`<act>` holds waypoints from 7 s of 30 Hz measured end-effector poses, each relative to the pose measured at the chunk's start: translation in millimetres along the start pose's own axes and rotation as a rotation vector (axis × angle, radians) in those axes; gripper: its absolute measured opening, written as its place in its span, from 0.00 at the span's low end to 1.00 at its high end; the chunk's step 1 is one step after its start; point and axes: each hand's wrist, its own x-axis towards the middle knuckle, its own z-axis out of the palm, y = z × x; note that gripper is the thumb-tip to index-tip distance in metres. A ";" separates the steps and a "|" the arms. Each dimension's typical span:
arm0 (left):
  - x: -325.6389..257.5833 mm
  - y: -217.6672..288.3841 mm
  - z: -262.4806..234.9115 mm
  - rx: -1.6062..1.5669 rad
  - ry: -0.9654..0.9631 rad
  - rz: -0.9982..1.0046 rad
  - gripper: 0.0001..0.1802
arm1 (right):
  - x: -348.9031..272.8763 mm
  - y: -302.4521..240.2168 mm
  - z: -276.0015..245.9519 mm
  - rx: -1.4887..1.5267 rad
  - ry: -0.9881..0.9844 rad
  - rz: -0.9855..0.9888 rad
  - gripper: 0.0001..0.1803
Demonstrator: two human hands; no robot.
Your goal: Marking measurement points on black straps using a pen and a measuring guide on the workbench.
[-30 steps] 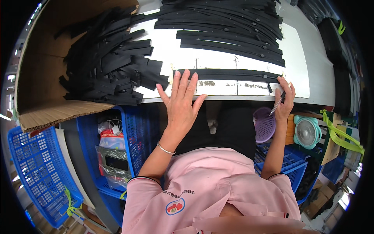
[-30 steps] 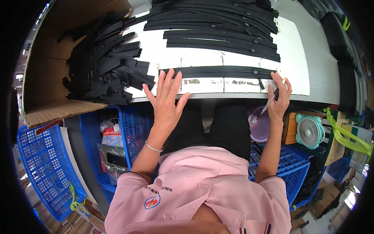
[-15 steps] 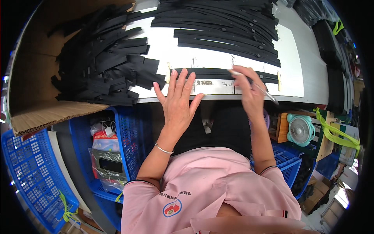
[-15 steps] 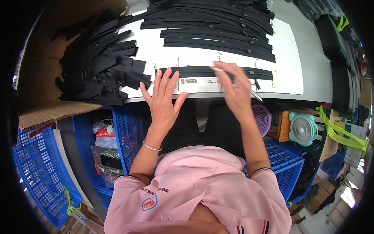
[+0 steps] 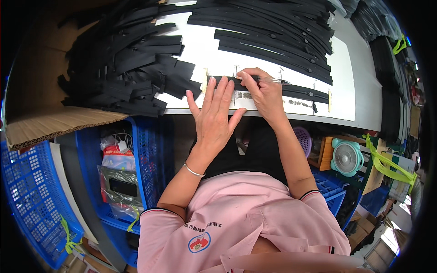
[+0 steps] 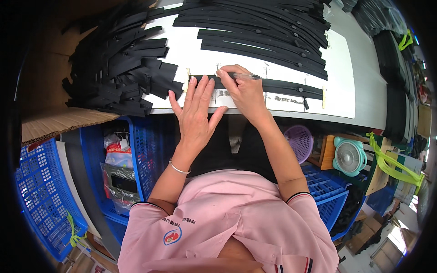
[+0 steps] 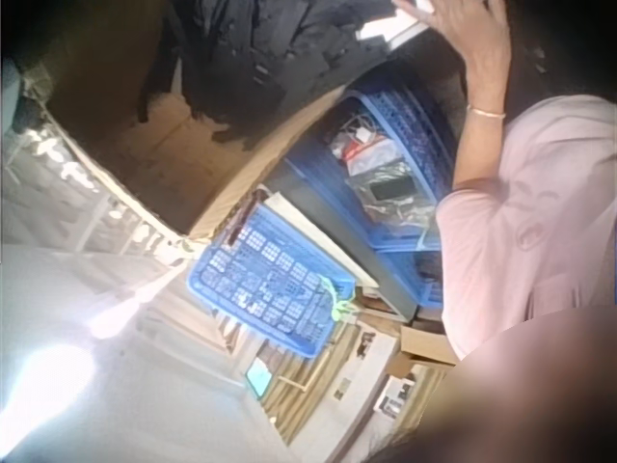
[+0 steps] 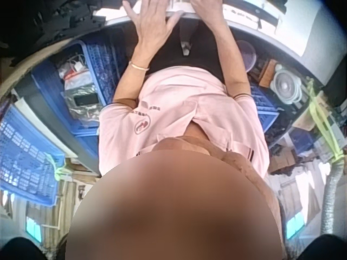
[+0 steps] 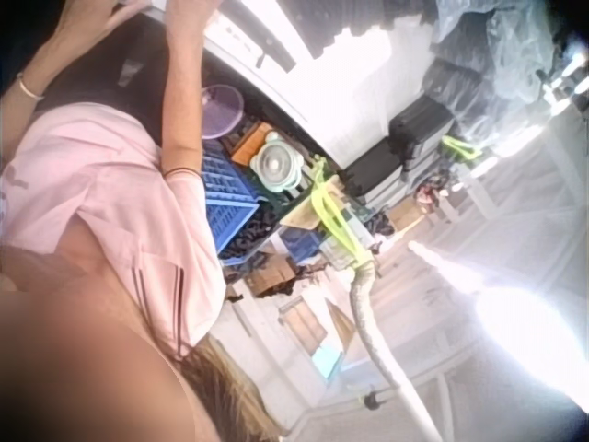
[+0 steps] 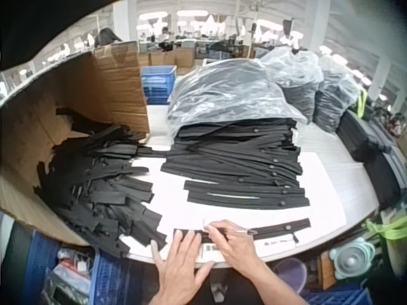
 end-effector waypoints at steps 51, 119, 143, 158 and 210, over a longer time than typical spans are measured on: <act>4.6 16.9 0.2 0.024 -0.099 0.025 0.44 | -19.1 33.6 -77.7 -0.061 0.278 0.052 0.17; 87.4 157.4 100.6 -0.396 -0.049 0.248 0.05 | -49.0 87.1 -178.9 0.023 0.315 0.123 0.14; 88.0 152.9 104.8 -0.385 0.027 0.236 0.06 | -52.5 86.7 -179.6 -0.148 0.250 -0.020 0.12; 82.3 96.8 62.7 -0.221 -0.141 0.256 0.19 | -64.1 87.1 -180.7 0.168 0.449 0.007 0.14; 23.9 56.5 25.0 -0.040 -0.160 0.214 0.31 | -113.6 88.0 -187.2 -0.875 0.488 -0.261 0.21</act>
